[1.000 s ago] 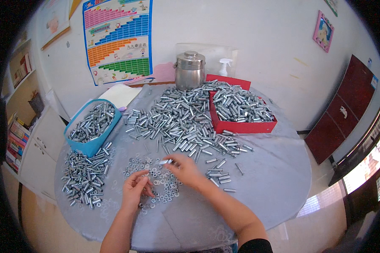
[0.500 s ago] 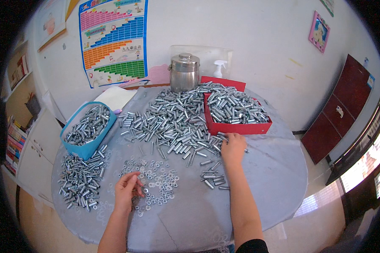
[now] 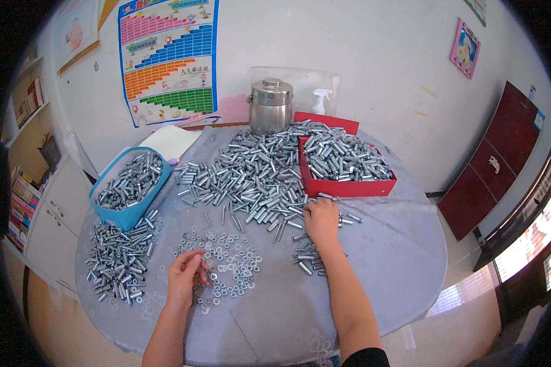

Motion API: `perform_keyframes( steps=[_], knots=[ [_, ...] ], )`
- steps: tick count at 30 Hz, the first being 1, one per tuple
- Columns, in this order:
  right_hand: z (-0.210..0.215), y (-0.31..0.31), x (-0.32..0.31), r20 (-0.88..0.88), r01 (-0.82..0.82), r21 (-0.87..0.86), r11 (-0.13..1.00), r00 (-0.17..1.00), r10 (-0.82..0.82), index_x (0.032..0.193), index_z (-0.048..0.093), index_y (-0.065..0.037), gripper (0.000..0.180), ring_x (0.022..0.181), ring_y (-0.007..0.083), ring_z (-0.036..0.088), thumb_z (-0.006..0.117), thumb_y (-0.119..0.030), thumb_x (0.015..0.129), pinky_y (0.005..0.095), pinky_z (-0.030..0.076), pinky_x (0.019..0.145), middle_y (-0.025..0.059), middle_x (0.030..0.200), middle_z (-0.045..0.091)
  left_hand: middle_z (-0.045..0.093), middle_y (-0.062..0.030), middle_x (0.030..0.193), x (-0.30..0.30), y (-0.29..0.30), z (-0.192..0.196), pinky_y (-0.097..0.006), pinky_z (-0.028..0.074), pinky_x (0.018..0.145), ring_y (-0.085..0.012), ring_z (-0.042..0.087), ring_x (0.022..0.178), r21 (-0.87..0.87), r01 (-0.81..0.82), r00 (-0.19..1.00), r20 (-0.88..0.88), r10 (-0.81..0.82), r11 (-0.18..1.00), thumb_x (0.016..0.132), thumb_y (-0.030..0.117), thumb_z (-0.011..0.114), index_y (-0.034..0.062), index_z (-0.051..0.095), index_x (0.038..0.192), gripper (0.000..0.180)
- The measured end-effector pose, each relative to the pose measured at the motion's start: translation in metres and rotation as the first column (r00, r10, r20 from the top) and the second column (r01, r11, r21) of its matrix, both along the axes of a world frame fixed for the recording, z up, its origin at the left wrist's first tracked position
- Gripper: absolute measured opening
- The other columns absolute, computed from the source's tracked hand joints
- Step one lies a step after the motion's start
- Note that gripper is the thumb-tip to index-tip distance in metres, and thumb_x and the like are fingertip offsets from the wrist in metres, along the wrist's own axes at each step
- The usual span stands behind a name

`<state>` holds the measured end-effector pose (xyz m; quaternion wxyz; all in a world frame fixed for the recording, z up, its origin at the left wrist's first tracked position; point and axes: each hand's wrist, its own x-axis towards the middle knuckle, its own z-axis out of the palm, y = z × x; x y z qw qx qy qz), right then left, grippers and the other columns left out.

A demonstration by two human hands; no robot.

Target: The person sits at a table covered with metal fasteners and repeatedly picks up bolts and washers to assemble them by hand. They thread washers onto bolts one at a time and place the completed units into a pile on the table.

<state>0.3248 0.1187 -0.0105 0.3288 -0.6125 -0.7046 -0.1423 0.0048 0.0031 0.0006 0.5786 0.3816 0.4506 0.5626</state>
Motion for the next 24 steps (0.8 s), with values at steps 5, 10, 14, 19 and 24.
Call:
perform_keyframes(
  steps=[5,10,14,19,24],
  knots=[
    [0.032,-0.01,-0.006,-0.31,-0.004,-0.23,0.973,0.948,-0.069,0.074,0.067,-0.006,0.014,0.075,0.0281,0.061,0.065,-0.02,0.069,0.0381,0.047,0.067,0.0119,0.077,0.064,0.058,-0.0059,0.072,0.0,-0.001,0.001,-0.023,0.047,0.045,-0.009,0.052,0.049,-0.011,-0.016,0.999,0.032,0.016,1.0,0.088,0.013,0.051,0.0006,0.058,0.1,0.018],
    [0.024,-0.016,-0.018,-0.21,-0.075,-0.499,0.864,0.977,-0.037,0.077,0.067,-0.008,0.016,0.074,0.0277,0.062,0.063,-0.022,0.069,0.0378,0.048,0.067,0.0111,0.077,0.065,0.058,-0.0059,0.073,0.0,-0.001,0.0,-0.022,0.047,0.045,-0.0089,0.052,0.05,-0.012,0.0,1.0,0.025,0.0,1.0,0.088,0.013,0.051,0.0006,0.058,0.1,0.018],
    [0.023,-0.017,-0.023,-0.152,-0.056,-0.52,0.852,0.988,-0.028,0.081,0.066,-0.009,0.02,0.074,0.0245,0.062,0.068,-0.024,0.067,0.0352,0.048,0.065,0.0084,0.078,0.065,0.058,-0.0059,0.073,0.0,-0.001,0.002,-0.022,0.046,0.045,-0.009,0.052,0.05,-0.021,-0.004,0.999,0.045,0.005,1.0,0.088,0.013,0.052,0.0005,0.059,0.1,0.018],
    [0.024,-0.017,-0.019,-0.155,-0.136,-0.554,0.821,0.986,0.058,0.084,0.067,-0.01,0.025,0.073,0.0229,0.062,0.072,-0.024,0.065,0.0336,0.048,0.065,0.008,0.079,0.065,0.059,-0.0059,0.073,-0.001,0.0,-0.003,-0.023,0.047,0.046,-0.0096,0.053,0.05,-0.023,0.024,0.998,0.051,-0.022,0.999,0.088,0.013,0.052,0.0015,0.059,0.099,0.018],
    [0.03,-0.022,-0.027,-0.068,-0.085,-0.574,0.814,0.996,0.056,0.087,0.067,-0.008,0.026,0.073,0.0228,0.062,0.072,-0.022,0.066,0.0332,0.048,0.065,0.009,0.08,0.065,0.059,-0.0062,0.074,0.0,0.0,-0.002,-0.023,0.047,0.047,-0.0099,0.053,0.051,-0.031,0.05,0.998,0.026,-0.049,0.998,0.087,0.013,0.053,0.0027,0.059,0.1,0.017]
  ],
)
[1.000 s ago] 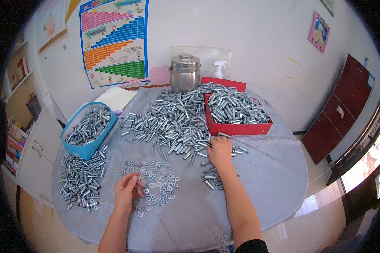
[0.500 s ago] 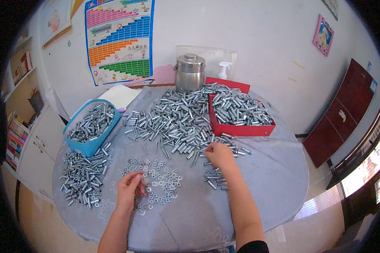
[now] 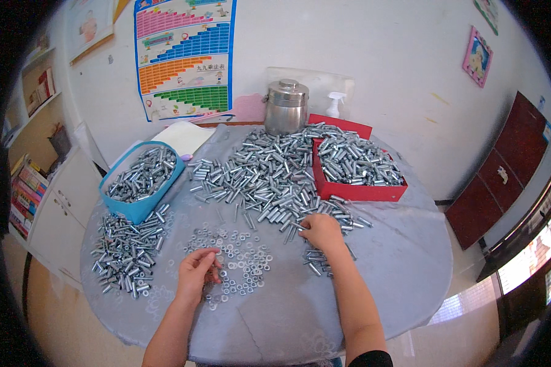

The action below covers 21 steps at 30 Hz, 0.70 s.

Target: The person sits at a table covered with metal fasteners and repeatedly picks up bolts and washers to assemble them by hand. They thread washers onto bolts one at a time and place the completed units into a pile on the table.

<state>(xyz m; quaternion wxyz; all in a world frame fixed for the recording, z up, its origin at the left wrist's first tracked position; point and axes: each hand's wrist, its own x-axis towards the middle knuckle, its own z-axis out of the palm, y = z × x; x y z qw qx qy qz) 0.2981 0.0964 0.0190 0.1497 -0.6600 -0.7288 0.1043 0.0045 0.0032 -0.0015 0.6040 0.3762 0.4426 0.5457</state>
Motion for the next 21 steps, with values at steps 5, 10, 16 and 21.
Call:
perform_keyframes(
  steps=[5,10,16,21],
  knots=[
    [0.029,-0.016,-0.038,-0.718,-0.184,-0.203,0.962,0.696,-0.019,0.093,0.065,0.003,0.033,0.073,0.0114,0.058,0.074,-0.019,0.07,0.0225,0.045,0.067,0.0077,0.081,0.065,0.061,-0.0058,0.078,0.004,-0.004,-0.006,-0.022,0.047,0.052,-0.0083,0.055,0.059,0.095,0.046,0.996,-0.079,-0.039,0.994,0.084,0.008,0.057,0.0033,0.059,0.101,0.018],
    [0.012,-0.039,-0.087,-0.893,-0.416,-0.316,0.853,0.433,-0.119,0.091,0.066,-0.001,0.023,0.073,0.0084,0.057,0.071,-0.015,0.073,0.0217,0.043,0.069,0.0034,0.081,0.064,0.061,-0.0086,0.093,0.017,-0.008,-0.001,-0.025,0.049,0.063,-0.0131,0.059,0.078,0.2,0.096,0.983,-0.171,-0.061,0.975,0.079,0.001,0.062,0.0019,0.057,0.11,0.032],
    [-0.012,-0.059,-0.114,-0.908,-0.477,-0.363,0.8,0.374,-0.189,0.097,0.066,-0.001,0.024,0.078,0.0092,0.057,0.067,-0.015,0.078,0.021,0.043,0.071,0.0042,0.085,0.064,0.063,-0.0091,0.088,0.017,-0.011,-0.007,-0.025,0.052,0.066,-0.0139,0.062,0.077,0.176,0.029,0.997,-0.078,-0.015,0.984,0.075,-0.004,0.064,-0.0034,0.057,0.108,0.034],
    [-0.016,-0.062,-0.115,-0.931,-0.494,-0.218,0.842,0.363,-0.028,0.098,0.065,-0.001,0.023,0.084,0.0086,0.055,0.064,-0.015,0.081,0.0212,0.042,0.073,0.0047,0.093,0.062,0.063,-0.0095,0.089,0.018,-0.012,-0.003,-0.02,0.049,0.069,-0.0114,0.06,0.078,0.184,-0.006,0.997,-0.075,0.02,0.983,0.073,0.001,0.069,-0.0031,0.058,0.105,0.034]
  ],
)
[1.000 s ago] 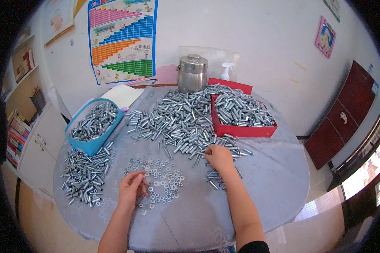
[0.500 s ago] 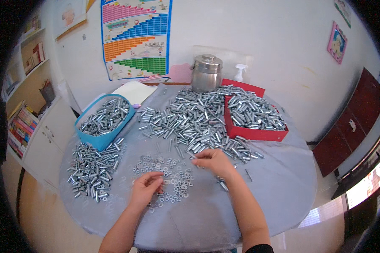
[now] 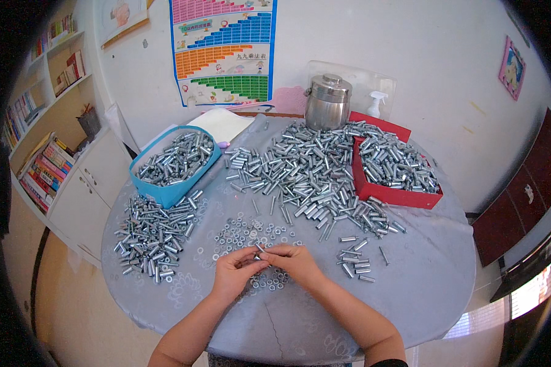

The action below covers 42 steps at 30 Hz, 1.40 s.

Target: The person sits at a table covered with metal fasteners and repeatedly picks up bolts and washers to assemble them by hand. They thread washers onto bolts one at a time and place the completed units into a pile on the table.

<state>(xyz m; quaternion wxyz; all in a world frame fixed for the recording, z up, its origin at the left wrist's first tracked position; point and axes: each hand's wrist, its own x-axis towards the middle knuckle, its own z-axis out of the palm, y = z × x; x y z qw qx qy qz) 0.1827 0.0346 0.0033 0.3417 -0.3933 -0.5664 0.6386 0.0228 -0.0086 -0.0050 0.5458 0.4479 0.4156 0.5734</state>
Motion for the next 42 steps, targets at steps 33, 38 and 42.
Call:
perform_keyframes(
  steps=[33,38,42],
  knots=[
    [0.01,0.002,0.002,0.072,0.023,0.353,0.935,0.996,-0.052,0.112,0.06,-0.009,0.027,0.095,0.0162,0.052,0.056,-0.015,0.086,0.0269,0.039,0.083,0.0075,0.098,0.061,0.061,-0.0026,0.073,0.0,0.002,-0.004,-0.022,0.044,0.063,-0.0072,0.053,0.065,0.14,0.004,0.94,-0.339,0.044,0.99,0.07,0.002,0.07,0.0066,0.042,0.127,0.063],
    [0.008,0.001,0.0,0.188,-0.032,0.577,0.816,0.978,-0.094,0.11,0.061,-0.011,0.027,0.09,0.0202,0.053,0.057,-0.017,0.084,0.0295,0.04,0.08,0.0083,0.09,0.061,0.06,-0.0026,0.073,-0.001,0.002,-0.004,-0.022,0.044,0.063,-0.007,0.052,0.065,0.194,0.002,0.927,-0.368,0.071,0.981,0.071,0.002,0.069,0.0065,0.042,0.127,0.062],
    [0.004,-0.003,-0.003,0.261,-0.08,0.663,0.744,0.956,-0.131,0.104,0.063,-0.009,0.024,0.086,0.0242,0.053,0.058,-0.018,0.082,0.0328,0.041,0.075,0.0088,0.086,0.06,0.059,-0.0009,0.076,-0.003,0.002,-0.001,-0.02,0.043,0.065,-0.0057,0.053,0.07,0.15,-0.032,0.944,-0.321,0.08,0.988,0.073,-0.001,0.066,0.0064,0.043,0.126,0.058]
  ],
)
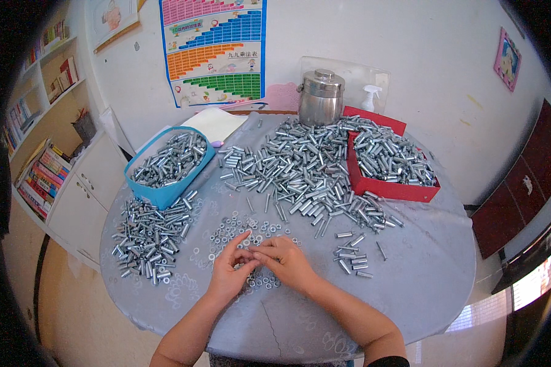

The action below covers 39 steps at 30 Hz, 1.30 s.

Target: The person sits at a table covered with metal fasteners and repeatedly picks up bolts and washers to assemble them by hand. They thread washers onto bolts one at a time and place the completed units into a pile on the table.

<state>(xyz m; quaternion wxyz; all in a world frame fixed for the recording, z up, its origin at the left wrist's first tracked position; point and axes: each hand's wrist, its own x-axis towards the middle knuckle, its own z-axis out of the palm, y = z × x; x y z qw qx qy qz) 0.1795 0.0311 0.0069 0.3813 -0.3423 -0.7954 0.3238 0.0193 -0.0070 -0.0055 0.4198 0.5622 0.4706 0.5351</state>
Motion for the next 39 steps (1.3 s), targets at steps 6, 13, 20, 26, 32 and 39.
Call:
perform_keyframes(
  steps=[6,13,20,26,32,39],
  knots=[
    [0.001,0.006,0.009,0.172,0.209,0.103,0.973,0.959,-0.224,0.08,0.065,-0.006,0.016,0.081,0.0256,0.052,0.066,-0.02,0.072,0.0355,0.04,0.072,0.0076,0.08,0.058,0.061,-0.003,0.08,-0.008,0.006,0.004,-0.02,0.045,0.066,-0.0076,0.056,0.073,0.001,-0.137,0.976,0.173,0.135,0.991,0.077,0.0,0.063,0.0022,0.056,0.112,0.035],
    [-0.002,0.002,0.008,0.385,0.177,0.336,0.925,0.87,-0.306,0.073,0.066,-0.011,0.018,0.078,0.0229,0.052,0.073,-0.024,0.062,0.0359,0.038,0.07,0.0049,0.074,0.056,0.064,-0.0066,0.085,-0.011,0.008,0.004,-0.02,0.045,0.068,-0.0093,0.058,0.077,-0.031,-0.183,0.944,0.275,0.184,0.983,0.081,0.001,0.059,0.0003,0.059,0.102,0.021],
    [-0.006,0.002,0.005,0.411,0.208,0.279,0.937,0.857,-0.312,0.072,0.066,-0.011,0.016,0.081,0.0237,0.052,0.072,-0.023,0.062,0.0365,0.037,0.07,0.0046,0.077,0.057,0.064,-0.0081,0.084,-0.012,0.01,0.002,-0.02,0.046,0.065,-0.0095,0.059,0.075,-0.057,-0.183,0.932,0.308,0.191,0.982,0.08,0.001,0.061,-0.001,0.059,0.1,0.02],
    [-0.007,0.004,0.004,0.379,0.176,0.249,0.953,0.888,-0.263,0.073,0.064,-0.012,0.014,0.079,0.0234,0.053,0.071,-0.018,0.063,0.0365,0.037,0.07,0.0046,0.075,0.058,0.065,-0.0108,0.083,-0.015,0.011,0.003,-0.021,0.047,0.063,-0.0108,0.059,0.07,-0.13,-0.164,0.892,0.405,0.203,0.978,0.081,0.002,0.06,-0.0023,0.058,0.098,0.018],
    [-0.003,0.002,-0.001,0.064,0.194,-0.06,0.979,0.98,-0.19,0.075,0.063,-0.008,0.015,0.069,0.0176,0.053,0.072,-0.016,0.067,0.0296,0.039,0.066,0.0028,0.071,0.06,0.064,-0.0138,0.084,-0.019,0.013,-0.001,-0.025,0.051,0.063,-0.0137,0.059,0.066,-0.242,-0.148,0.834,0.491,0.253,0.959,0.083,0.006,0.058,-0.0016,0.058,0.094,0.014],
    [-0.002,0.0,-0.005,-0.159,0.053,-0.364,0.93,0.98,-0.118,0.077,0.064,-0.006,0.016,0.07,0.0065,0.048,0.075,-0.013,0.068,0.0214,0.038,0.064,-0.0032,0.075,0.059,0.062,-0.0113,0.08,-0.015,0.013,-0.003,-0.029,0.054,0.061,-0.014,0.059,0.064,-0.314,-0.09,0.802,0.54,0.256,0.945,0.083,0.01,0.06,-0.0006,0.057,0.091,0.014]
  ],
)
